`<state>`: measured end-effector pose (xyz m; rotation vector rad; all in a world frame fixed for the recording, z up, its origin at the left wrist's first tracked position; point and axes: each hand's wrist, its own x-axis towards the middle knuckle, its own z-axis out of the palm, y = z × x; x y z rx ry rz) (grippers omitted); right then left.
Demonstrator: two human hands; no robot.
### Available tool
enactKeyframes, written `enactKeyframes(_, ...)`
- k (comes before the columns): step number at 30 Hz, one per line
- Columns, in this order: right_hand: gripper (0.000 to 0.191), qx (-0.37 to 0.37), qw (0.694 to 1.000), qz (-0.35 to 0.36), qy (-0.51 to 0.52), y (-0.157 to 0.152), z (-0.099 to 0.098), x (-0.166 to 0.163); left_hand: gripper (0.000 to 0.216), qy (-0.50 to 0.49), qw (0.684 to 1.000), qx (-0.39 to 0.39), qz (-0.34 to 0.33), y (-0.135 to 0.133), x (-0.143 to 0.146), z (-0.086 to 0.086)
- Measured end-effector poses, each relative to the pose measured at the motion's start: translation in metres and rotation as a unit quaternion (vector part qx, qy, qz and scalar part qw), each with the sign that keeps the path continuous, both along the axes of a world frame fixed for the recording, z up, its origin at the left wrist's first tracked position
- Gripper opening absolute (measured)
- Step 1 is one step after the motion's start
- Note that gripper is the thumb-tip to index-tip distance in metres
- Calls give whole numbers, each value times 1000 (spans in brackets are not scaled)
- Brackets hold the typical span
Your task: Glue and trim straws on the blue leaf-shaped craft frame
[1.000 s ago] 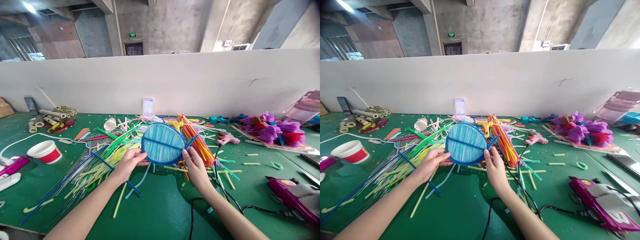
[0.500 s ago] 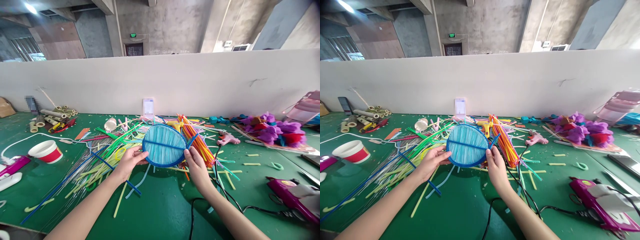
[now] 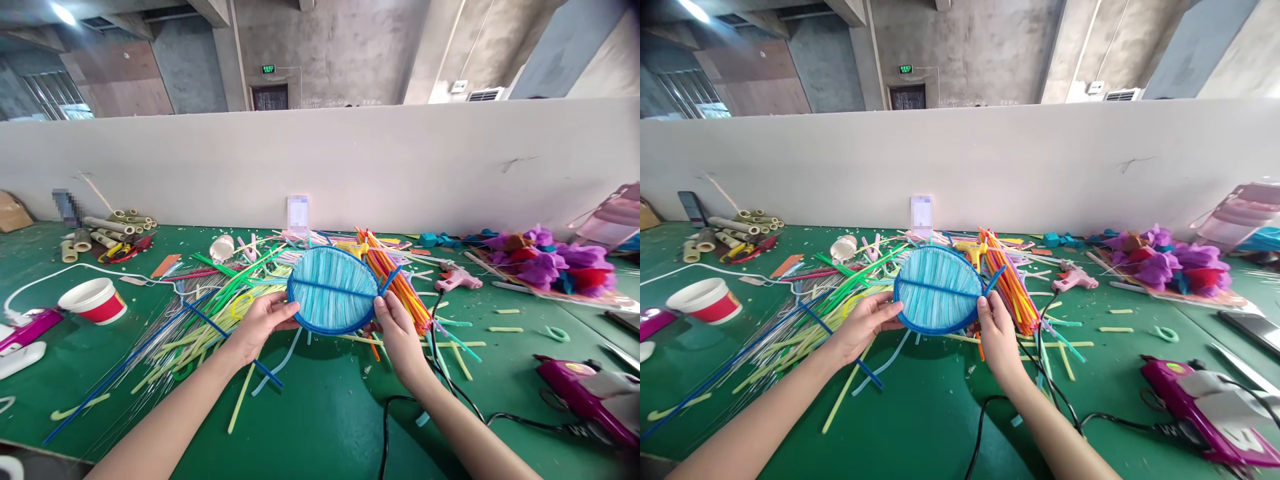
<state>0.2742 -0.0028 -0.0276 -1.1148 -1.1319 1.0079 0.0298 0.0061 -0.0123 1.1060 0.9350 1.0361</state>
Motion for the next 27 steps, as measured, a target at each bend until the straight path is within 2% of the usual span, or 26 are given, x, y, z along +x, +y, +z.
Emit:
enactKeyframes(5, 42, -1, 1000, 10, 9, 0, -1, 0, 35, -32, 999, 19, 37, 1, 1, 1)
enactKeyframes(9, 41, 0, 1000, 16, 3, 0, -2, 0, 28, -29, 998, 1, 64, 2, 0, 1)
enactKeyframes(16, 40, 3, 1000, 3, -18, 0, -1, 1, 29, -30, 998, -57, 21, 3, -4, 1)
enactKeyframes(20, 42, 5, 1000, -4, -15, -2, -2, 1, 25, -31, 997, -60, 27, 1, -4, 2)
enactKeyframes(24, 39, -14, 1000, 4, 17, -2, 1, 2, 24, -39, 998, -50, 31, 1, -3, 1)
enactKeyframes(27, 34, -33, 996, 28, 80, -2, 7, 1, 25, -58, 996, -52, 40, 3, -2, 0)
